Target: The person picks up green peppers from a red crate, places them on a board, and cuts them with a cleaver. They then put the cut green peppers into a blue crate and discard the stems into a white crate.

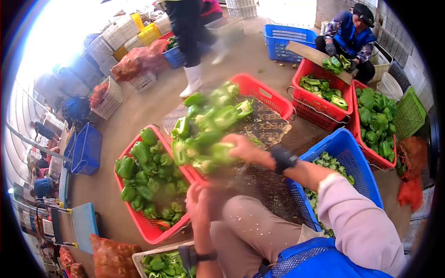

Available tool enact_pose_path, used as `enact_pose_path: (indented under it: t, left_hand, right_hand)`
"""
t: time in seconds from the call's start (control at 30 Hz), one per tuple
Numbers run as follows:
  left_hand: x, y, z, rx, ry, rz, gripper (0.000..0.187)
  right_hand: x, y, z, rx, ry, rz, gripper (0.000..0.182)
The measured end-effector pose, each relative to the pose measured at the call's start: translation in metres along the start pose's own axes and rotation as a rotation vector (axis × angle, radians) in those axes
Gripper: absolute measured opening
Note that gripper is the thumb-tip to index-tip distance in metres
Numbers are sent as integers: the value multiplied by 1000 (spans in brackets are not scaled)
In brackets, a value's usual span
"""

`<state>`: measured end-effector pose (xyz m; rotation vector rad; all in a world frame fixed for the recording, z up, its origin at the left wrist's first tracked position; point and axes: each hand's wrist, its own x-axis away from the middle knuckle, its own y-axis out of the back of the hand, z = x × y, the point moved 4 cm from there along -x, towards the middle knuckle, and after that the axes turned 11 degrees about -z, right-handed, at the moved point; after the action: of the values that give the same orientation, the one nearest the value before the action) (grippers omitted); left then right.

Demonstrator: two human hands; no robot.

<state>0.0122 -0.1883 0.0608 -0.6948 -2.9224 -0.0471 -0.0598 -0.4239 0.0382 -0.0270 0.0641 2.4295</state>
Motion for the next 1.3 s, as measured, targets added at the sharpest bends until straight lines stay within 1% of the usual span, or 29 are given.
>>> enact_pose_path:
  t: [0.03,0.07,0.1,0.13,0.17,0.2,0.3,0.33,0.43,0.47,0.53,0.6,0.63,0.7,0.73,0.77,0.8,0.83,0.9,0.93,1.03,1.07,1.1,1.13,1.17,1.2,1.23,1.27,1.3]
  left_hand:
    - [4,-23,-8,56,43,77,54]
    - [5,-46,-19,-78,-63,251,59]
    - [12,-63,-21,47,-23,378,61]
    - [20,-80,-22,167,33,503,62]
    - [31,-91,-19,546,238,566,61]
    - [42,-90,-19,572,249,531,58]
    - [63,-84,-21,612,264,469,52]
    - [67,-77,-13,600,270,472,51]
    - [88,-70,-20,610,262,512,49]
    - [91,-68,-22,604,255,524,49]
    - [93,-64,-24,607,263,539,46]
    - [97,-53,-34,424,129,436,43]
    - [99,-51,-41,335,58,387,42]
    - [107,-45,-46,161,-160,196,41]
    - [110,-44,-44,90,-270,101,41]
    - [114,-42,-42,16,-377,5,42]
    - [119,-42,-39,16,-372,-95,43]
    - [128,-46,-48,-11,-371,-137,43]
    - [149,-45,-73,-72,-358,-224,43]
    - [152,-41,-75,-31,-372,-205,44]
    - [167,-23,-89,-429,-605,-173,45]
    - [170,-13,-89,-311,-618,-213,47]
    - [175,-3,-100,-289,-654,-262,47]
    - [175,14,-104,-308,-660,-319,45]
    - [172,38,-104,-322,-666,-381,44]
    - [168,65,-95,-246,-567,-442,42]
    - [166,98,-82,-175,-470,-501,40]
    - [163,133,-62,-233,-368,-506,41]
    - [158,165,-37,-290,-267,-508,42]
  right_hand:
    - [23,6,18,-195,-63,51,43]
    - [47,8,32,-393,-123,99,48]
    - [70,11,44,-595,-186,147,52]
    - [89,15,57,-548,-168,164,53]
    - [106,18,68,-506,-150,183,55]
    - [122,20,78,-471,-133,204,56]
    - [155,40,118,-273,136,448,54]
    - [168,42,114,-513,-24,517,52]
    - [194,28,100,-619,-350,448,49]
    - [203,22,101,-527,-363,415,44]
    - [212,18,99,-438,-314,395,43]
    - [213,20,88,-362,-286,313,39]
    - [208,26,85,-231,-207,294,39]
    - [199,38,82,34,-43,249,40]
    - [199,38,85,112,92,122,33]
    - [199,38,86,69,102,14,31]
    - [198,36,89,24,112,-93,29]
    - [197,36,91,-17,125,-201,27]
    - [197,26,69,-218,18,-248,22]
    - [194,21,64,-322,-36,-265,19]
    - [201,27,80,180,178,-125,18]
    - [194,39,76,625,333,-91,17]
    - [189,60,66,1069,476,-56,17]
    - [186,87,45,1177,460,31,14]
    - [191,117,42,1222,417,73,14]
    - [196,150,25,1361,277,167,18]
    - [199,188,1,1525,-37,398,24]
    - [202,204,7,1690,-281,530,28]
    - [192,204,9,1643,-215,506,30]
